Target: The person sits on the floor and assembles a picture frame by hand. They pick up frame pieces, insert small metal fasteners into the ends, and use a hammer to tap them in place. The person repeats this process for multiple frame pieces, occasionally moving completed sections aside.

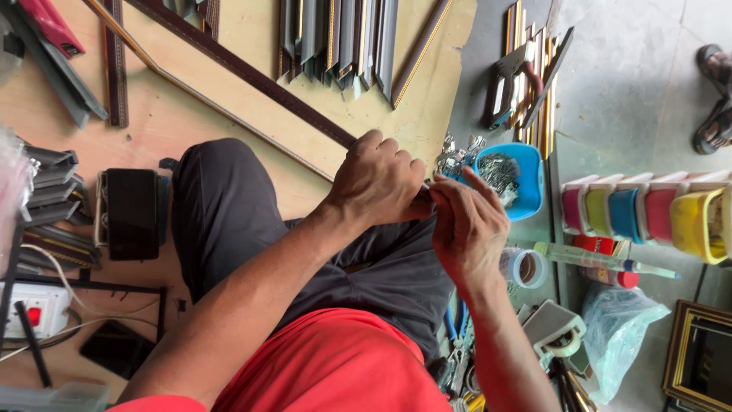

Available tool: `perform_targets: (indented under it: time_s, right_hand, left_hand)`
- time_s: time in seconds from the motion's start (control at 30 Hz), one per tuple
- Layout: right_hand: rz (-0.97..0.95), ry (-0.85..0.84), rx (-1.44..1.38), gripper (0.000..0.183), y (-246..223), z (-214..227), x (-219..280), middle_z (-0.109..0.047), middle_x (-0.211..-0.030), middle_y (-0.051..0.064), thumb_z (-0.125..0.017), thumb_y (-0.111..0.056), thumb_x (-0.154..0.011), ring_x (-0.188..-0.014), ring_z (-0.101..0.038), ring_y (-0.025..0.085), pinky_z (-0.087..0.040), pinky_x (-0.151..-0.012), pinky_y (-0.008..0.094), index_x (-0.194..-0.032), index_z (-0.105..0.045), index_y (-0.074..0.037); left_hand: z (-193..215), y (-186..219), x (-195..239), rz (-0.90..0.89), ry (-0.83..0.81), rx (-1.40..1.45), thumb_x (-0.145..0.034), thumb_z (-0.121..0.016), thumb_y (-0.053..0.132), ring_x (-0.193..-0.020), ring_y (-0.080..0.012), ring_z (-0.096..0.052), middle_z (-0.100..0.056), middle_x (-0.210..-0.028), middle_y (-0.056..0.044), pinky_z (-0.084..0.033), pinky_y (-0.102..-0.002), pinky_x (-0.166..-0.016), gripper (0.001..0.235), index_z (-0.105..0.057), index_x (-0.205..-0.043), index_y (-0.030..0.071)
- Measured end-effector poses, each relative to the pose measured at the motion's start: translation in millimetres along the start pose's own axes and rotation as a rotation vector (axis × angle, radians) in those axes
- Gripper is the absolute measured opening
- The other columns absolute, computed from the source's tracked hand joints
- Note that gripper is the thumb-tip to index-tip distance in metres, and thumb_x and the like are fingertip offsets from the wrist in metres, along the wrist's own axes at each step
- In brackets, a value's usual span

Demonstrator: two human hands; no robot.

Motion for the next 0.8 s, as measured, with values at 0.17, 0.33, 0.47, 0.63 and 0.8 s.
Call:
perform_targets:
  time_s: [0.17,0.33,0.47,0.63,0.8]
  right_hand:
    - [-0.015,-0.082,0.001,0.016,-1.9,0.5,4.3,-0.075,-0.107,0.008,-0.072,-0.003,-0.098,-0.109,-0.073,0.030,-0.055,-0.110,0.042,-0.113,-0.066,-0.004]
    - [-0.113,-0.154,-0.086,0.054,2.0,0.2,7.9,-0.075,-0.113,0.010,-0.077,-0.005,-0.091,-0.116,-0.070,0.031,-0.055,-0.102,0.040,-0.139,-0.053,-0.004]
    - [-0.103,-0.177,-0.066,0.070,0.1,-2.1,4.2,-0.075,-0.112,0.011,-0.079,-0.004,-0.088,-0.120,-0.068,0.030,-0.054,-0.101,0.040,-0.150,-0.046,-0.005]
    - [-0.100,-0.143,-0.065,0.074,0.3,-0.1,6.0,-0.074,-0.112,0.011,-0.081,-0.004,-0.085,-0.123,-0.066,0.030,-0.053,-0.104,0.041,-0.150,-0.046,-0.005]
    - [-0.275,-0.012,-0.125,0.074,41.0,4.2,55.2,-0.074,-0.113,0.011,-0.081,-0.007,-0.088,-0.114,-0.071,0.027,-0.053,-0.103,0.041,-0.152,-0.044,-0.003]
  left_hand:
    - [1.9,0.0,4.5,-0.007,0.060,-0.016,-0.070,-0.076,0.070,-0.058,-0.0206,-0.059,-0.060,-0.058,-0.002,-0.042,-0.038,-0.067,0.056,-0.060,-0.064,0.016]
    - [3.4,1.4,3.7,-0.007,-0.010,0.011,-0.070,-0.075,0.081,-0.054,-0.0213,-0.058,-0.059,-0.053,-0.004,-0.042,-0.039,-0.064,0.070,-0.059,-0.061,0.013]
    - [6.3,1.5,3.4,-0.017,0.027,0.012,-0.066,-0.077,0.078,-0.056,-0.0215,-0.059,-0.059,-0.055,-0.004,-0.042,-0.039,-0.065,0.066,-0.059,-0.062,0.015]
    - [3.1,1.0,3.3,-0.012,-0.019,-0.001,-0.072,-0.077,0.074,-0.054,-0.0213,-0.059,-0.058,-0.053,-0.004,-0.043,-0.038,-0.064,0.064,-0.059,-0.060,0.014]
    - [11.8,-1.4,4.3,-0.011,0.064,0.027,-0.074,-0.075,0.070,-0.056,-0.0238,-0.059,-0.059,-0.055,-0.006,-0.044,-0.039,-0.066,0.060,-0.061,-0.061,0.014]
Point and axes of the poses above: each hand's wrist, its own x-axis away from the middle knuckle, its own z-axis out of the back of the hand, y = z × x, the point moved 8 cm from there along -x, towards the middle knuckle
